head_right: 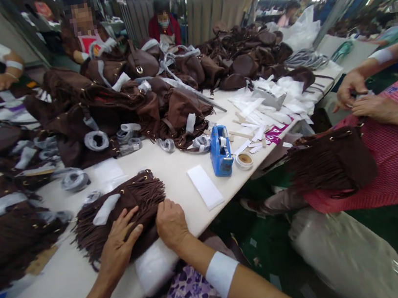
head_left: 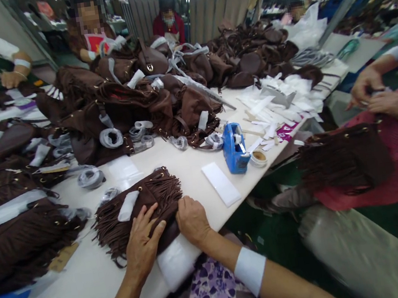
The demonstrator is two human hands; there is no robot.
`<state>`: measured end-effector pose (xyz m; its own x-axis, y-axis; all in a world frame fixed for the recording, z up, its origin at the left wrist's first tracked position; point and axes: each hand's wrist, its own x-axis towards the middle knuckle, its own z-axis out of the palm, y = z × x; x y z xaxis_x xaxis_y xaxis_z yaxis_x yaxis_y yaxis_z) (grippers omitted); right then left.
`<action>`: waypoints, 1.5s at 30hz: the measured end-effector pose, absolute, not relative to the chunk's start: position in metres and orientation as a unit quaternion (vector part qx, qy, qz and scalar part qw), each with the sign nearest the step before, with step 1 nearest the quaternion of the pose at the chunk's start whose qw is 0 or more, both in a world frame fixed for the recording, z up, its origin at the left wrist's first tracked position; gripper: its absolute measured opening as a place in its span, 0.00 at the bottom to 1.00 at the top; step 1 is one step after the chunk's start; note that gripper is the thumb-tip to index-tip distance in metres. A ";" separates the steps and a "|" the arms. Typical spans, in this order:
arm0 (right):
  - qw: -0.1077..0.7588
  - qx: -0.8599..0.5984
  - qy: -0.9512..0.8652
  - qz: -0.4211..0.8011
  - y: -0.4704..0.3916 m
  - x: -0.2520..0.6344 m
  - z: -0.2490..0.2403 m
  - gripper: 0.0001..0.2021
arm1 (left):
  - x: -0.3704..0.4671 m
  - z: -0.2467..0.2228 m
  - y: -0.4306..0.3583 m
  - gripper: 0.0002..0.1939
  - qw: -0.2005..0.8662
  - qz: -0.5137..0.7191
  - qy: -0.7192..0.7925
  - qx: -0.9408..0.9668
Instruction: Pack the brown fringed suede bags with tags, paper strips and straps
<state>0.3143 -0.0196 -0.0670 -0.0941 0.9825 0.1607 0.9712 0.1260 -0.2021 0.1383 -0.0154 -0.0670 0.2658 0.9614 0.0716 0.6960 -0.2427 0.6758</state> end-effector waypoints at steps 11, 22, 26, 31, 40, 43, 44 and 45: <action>0.043 -0.427 -0.901 0.058 0.004 0.375 -0.049 0.05 | 0.139 -0.073 -0.026 0.23 0.135 0.212 0.522 0.815; 0.018 -0.315 -0.946 0.073 0.033 0.402 -0.051 0.04 | 0.153 -0.062 -0.036 0.34 0.056 0.121 0.515 0.847; 0.047 -0.379 -0.924 0.025 0.009 0.386 -0.045 0.13 | 0.156 -0.064 -0.037 0.33 0.041 0.109 0.520 0.846; 0.129 -0.284 -0.945 -0.098 0.002 0.379 -0.056 0.22 | 0.157 -0.063 -0.037 0.32 0.028 0.084 0.523 0.848; 0.179 -0.216 -0.951 -0.132 0.020 0.400 -0.084 0.14 | 0.158 -0.064 -0.038 0.35 0.010 0.092 0.525 0.846; 0.148 -0.239 -0.954 -0.104 -0.002 0.404 -0.066 0.15 | 0.155 -0.065 -0.039 0.35 0.005 0.108 0.515 0.850; 0.135 -0.247 -0.957 -0.076 -0.006 0.406 -0.057 0.15 | 0.154 -0.066 -0.038 0.35 0.005 0.114 0.511 0.852; 0.130 -0.266 -0.954 -0.042 -0.006 0.408 -0.046 0.15 | 0.153 -0.066 -0.038 0.35 0.006 0.119 0.508 0.853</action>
<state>0.4080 -0.0060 -0.0462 -0.8244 0.4968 0.2713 0.5186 0.8549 0.0104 0.1535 -0.0379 -0.0661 0.4558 0.8679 0.1976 0.8650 -0.4842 0.1318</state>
